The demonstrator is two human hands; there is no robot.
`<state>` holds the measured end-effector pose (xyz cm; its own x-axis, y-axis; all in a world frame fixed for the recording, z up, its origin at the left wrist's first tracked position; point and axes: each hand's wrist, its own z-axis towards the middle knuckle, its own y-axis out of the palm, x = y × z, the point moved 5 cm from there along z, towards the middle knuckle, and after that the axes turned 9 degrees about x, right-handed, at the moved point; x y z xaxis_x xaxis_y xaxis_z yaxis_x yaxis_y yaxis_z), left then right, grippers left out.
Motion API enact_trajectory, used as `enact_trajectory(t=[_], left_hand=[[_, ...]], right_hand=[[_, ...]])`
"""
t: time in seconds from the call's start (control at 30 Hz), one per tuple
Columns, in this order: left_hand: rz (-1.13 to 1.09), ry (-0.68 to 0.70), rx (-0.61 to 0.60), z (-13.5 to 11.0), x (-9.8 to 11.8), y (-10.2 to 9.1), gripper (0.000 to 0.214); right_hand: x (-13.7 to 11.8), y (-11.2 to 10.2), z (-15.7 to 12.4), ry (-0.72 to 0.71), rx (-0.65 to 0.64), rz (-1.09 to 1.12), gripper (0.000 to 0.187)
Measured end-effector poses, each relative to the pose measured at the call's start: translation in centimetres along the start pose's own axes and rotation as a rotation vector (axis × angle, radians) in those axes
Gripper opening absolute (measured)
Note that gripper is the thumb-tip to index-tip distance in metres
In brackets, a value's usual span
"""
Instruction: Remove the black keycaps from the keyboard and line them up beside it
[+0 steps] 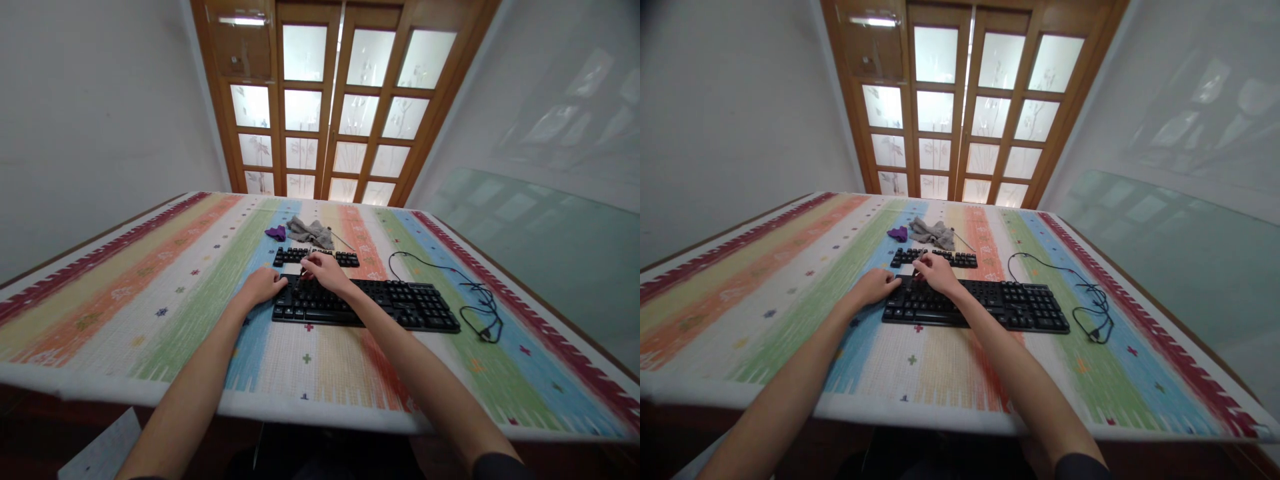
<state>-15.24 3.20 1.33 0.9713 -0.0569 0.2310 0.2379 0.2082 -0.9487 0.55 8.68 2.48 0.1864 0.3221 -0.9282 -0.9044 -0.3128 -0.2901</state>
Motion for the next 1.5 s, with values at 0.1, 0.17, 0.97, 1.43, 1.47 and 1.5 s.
enact_trajectory(t=[0.1,0.17,0.97,1.43,1.47,1.5], left_hand=[[-0.024,-0.032,0.01,-0.1,-0.3,-0.2,0.043],[-0.066,-0.038,0.061,-0.1,-0.4,-0.6,0.042],[-0.98,0.132,-0.111,-1.7,4.4,-0.6,0.047],[-1.075,0.047,-0.077,-1.8,4.1,-0.6,0.039],[-1.079,0.047,-0.065,-1.8,4.1,-0.7,0.039],[-1.085,0.048,-0.051,-1.7,4.0,-0.8,0.038]], right_hand=[[0.3,-1.0,-0.2,0.013,0.037,0.12,0.023],[0.1,-1.7,-0.6,-0.021,0.052,0.161,0.027],[-0.5,-4.1,-8.3,-0.166,0.182,0.308,0.03],[-0.1,-4.3,-8.2,-0.131,0.301,0.374,0.032],[-0.2,-4.4,-8.2,-0.133,0.31,0.373,0.032],[-0.2,-4.4,-8.2,-0.134,0.319,0.371,0.031]])
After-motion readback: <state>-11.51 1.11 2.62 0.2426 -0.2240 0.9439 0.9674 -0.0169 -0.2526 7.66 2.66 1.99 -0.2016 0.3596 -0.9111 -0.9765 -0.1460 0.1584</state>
